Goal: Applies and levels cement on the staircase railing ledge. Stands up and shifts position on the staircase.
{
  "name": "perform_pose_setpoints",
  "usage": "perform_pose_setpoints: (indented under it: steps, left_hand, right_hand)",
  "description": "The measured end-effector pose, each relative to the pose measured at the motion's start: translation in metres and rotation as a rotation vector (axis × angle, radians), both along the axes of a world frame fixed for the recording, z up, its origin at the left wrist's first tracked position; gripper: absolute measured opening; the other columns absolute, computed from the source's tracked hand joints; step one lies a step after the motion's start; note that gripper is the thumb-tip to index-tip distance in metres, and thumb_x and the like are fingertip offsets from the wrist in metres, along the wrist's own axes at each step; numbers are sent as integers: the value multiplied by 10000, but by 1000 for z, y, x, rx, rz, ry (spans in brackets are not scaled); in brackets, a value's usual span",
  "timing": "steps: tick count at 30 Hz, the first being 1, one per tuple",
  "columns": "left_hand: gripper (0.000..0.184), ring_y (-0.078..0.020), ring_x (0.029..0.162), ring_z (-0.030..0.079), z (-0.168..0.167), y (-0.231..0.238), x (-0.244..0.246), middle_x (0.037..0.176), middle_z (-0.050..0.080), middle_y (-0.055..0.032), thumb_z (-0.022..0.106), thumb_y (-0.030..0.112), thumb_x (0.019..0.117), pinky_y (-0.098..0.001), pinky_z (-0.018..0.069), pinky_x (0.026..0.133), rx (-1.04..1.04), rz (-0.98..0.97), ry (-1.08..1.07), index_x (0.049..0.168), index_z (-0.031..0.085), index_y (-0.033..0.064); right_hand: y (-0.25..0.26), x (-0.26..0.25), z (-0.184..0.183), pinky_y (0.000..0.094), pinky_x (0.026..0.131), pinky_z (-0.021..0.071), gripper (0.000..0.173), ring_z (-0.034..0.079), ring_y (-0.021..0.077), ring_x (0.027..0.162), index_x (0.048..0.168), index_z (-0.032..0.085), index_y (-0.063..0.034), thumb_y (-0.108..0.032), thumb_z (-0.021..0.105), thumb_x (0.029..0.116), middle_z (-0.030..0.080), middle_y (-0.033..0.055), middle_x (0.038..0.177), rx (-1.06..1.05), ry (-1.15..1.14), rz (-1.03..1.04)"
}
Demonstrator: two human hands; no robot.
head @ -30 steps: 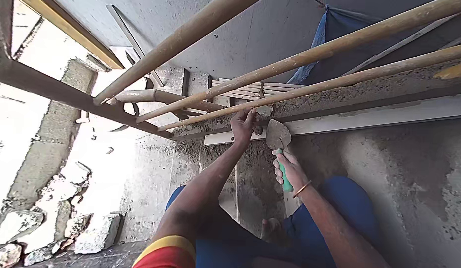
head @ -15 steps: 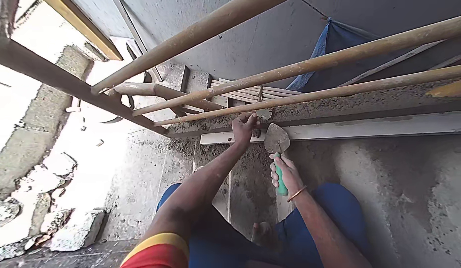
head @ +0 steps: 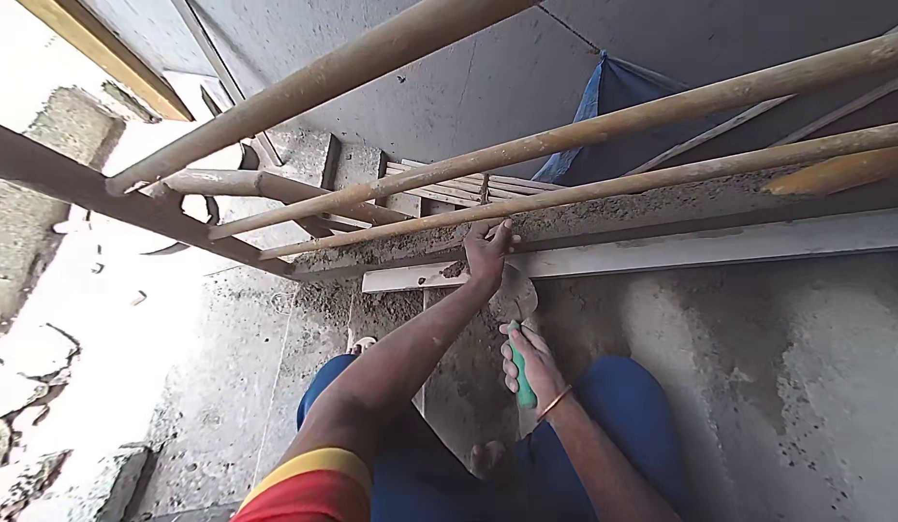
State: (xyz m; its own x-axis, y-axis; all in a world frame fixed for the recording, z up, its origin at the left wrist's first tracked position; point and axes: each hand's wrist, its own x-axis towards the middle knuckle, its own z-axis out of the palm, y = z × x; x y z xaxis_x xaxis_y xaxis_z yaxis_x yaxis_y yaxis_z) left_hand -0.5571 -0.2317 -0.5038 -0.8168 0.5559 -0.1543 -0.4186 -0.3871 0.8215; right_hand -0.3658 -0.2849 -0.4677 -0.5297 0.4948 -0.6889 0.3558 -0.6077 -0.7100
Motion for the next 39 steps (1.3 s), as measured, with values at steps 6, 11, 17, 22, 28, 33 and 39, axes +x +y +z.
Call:
perform_pose_setpoints:
  steps: [6,11,17,22,28,33,39]
  left_hand:
    - [126,-270,849,747,-3,8,1,990,742,-162,700,42,952,-423,640,793,128,40,-107,1066,670,-2]
    - [80,-224,824,711,-9,14,-3,919,731,-127,719,3,923,-400,612,794,140,88,-140,1001,703,-8]
    - [37,-214,737,688,-9,17,-6,845,710,-131,693,-23,932,-379,606,730,138,90,-150,966,686,-34]
    - [44,-227,753,694,-9,21,-8,859,712,-144,692,-28,930,-396,611,751,125,97,-201,967,684,-49]
    - [41,-202,726,675,-7,22,-8,846,708,-134,687,-12,939,-368,598,712,141,63,-185,967,697,-39]
    - [61,-200,698,673,-4,22,-10,854,714,-143,676,-2,951,-342,590,658,140,33,-214,994,711,-29]
    - [52,-187,701,663,-5,21,-10,855,709,-119,695,27,948,-340,587,671,160,15,-214,988,712,-3]
  right_hand:
    - [-3,-2,1,268,393,486,369,500,123,454,1382,501,-36,-275,373,1133,497,43,712,-17,13,16]
    - [-3,-1,-5,266,405,497,366,509,118,456,1385,478,-47,-290,386,1127,494,31,702,-33,26,43]
    - [-3,-2,-3,272,409,503,356,509,121,455,1372,485,-50,-294,410,1123,492,33,704,-19,23,48]
    - [-4,-3,0,274,411,504,359,510,123,460,1379,487,-52,-292,413,1123,492,34,712,-10,11,66]
    - [-3,-2,-1,276,410,506,362,511,126,454,1384,483,-53,-292,424,1118,492,34,708,-1,9,72]
    - [-3,-3,-2,276,409,504,359,506,125,453,1381,487,-50,-288,411,1123,493,34,713,17,18,67]
    - [14,-4,4,287,407,523,393,529,136,450,1316,528,7,-286,336,1137,534,62,705,142,95,-106]
